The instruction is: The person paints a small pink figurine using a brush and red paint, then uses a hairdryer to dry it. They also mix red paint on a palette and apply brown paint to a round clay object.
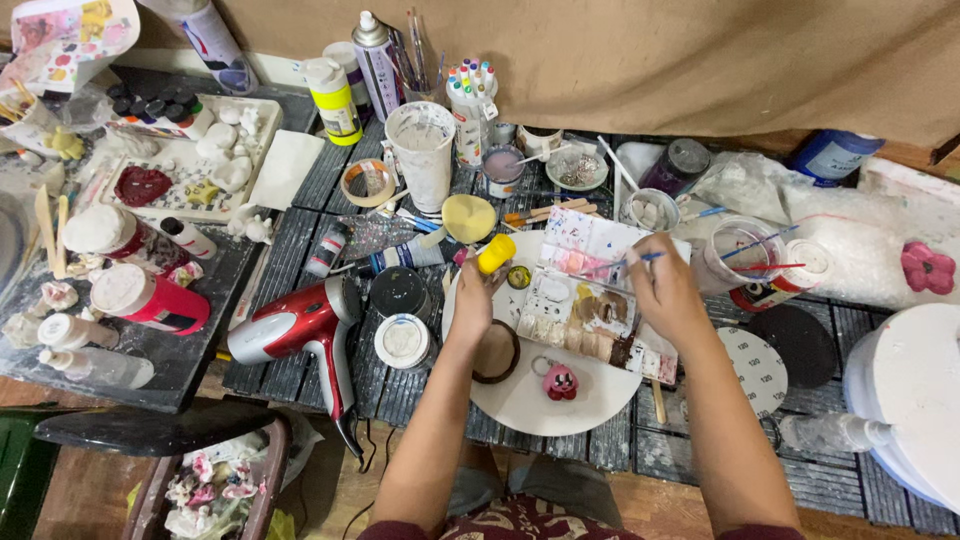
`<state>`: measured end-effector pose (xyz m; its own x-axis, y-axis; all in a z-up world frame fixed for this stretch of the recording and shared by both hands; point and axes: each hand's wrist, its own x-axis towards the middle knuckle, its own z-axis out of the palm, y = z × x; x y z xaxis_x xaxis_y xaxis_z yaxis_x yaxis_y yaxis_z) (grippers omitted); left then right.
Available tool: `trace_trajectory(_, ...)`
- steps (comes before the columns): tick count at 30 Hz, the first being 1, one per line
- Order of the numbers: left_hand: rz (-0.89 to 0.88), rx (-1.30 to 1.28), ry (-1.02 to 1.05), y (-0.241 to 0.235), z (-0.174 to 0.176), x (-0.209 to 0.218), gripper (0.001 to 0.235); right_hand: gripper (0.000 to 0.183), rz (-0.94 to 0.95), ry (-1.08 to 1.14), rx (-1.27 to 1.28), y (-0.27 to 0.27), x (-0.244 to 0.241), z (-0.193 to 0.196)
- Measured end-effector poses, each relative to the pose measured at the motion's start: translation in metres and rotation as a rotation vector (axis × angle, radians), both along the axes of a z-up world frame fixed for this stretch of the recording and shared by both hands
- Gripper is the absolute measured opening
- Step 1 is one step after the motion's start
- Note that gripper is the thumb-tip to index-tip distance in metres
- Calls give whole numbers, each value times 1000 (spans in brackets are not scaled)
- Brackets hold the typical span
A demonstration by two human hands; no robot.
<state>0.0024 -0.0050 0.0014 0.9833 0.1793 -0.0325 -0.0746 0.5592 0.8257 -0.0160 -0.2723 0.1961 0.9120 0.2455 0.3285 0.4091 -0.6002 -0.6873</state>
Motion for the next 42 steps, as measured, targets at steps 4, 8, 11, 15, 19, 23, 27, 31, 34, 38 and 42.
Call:
trace_trajectory(4,2,16,3,1,-1,1,67,11,68,-187,-24,-2,3,0)
trace_trajectory(8,8,24,7,1,-2,0,66,8,81,-242,-37,-5,4,0)
trace_trajectory(11,4,-3,17,0,-1,2,66,9,57,-155,-14,-7,3,-1)
trace_trajectory(15,-13,-33,-3,0,-2,1,65,12,48,-69,-6,-7,4,-2)
trace_trajectory(19,-23,18,-35,0,-1,0,68,10,109,-258,-52,-5,6,1)
trace_trajectory(23,-5,24,-14,0,1,0,70,9,126,-167,-47,-7,6,6)
trace_trajectory(27,-3,46,-29,-1,3,-2,69,7,165,-249,-66,-8,5,9)
trace_trajectory(31,-10,58,-58,0,3,-4,72,8,170,-204,-30,-7,3,10)
trace_trajectory(34,-10,64,-59,0,4,-4,72,8,188,-244,-55,-7,3,12)
trace_trajectory(38,-10,58,-58,1,6,-6,72,8,158,-221,-76,-6,4,14)
trace_trajectory(42,0,61,-33,-1,11,-5,69,10,262,-237,-55,-7,6,13)
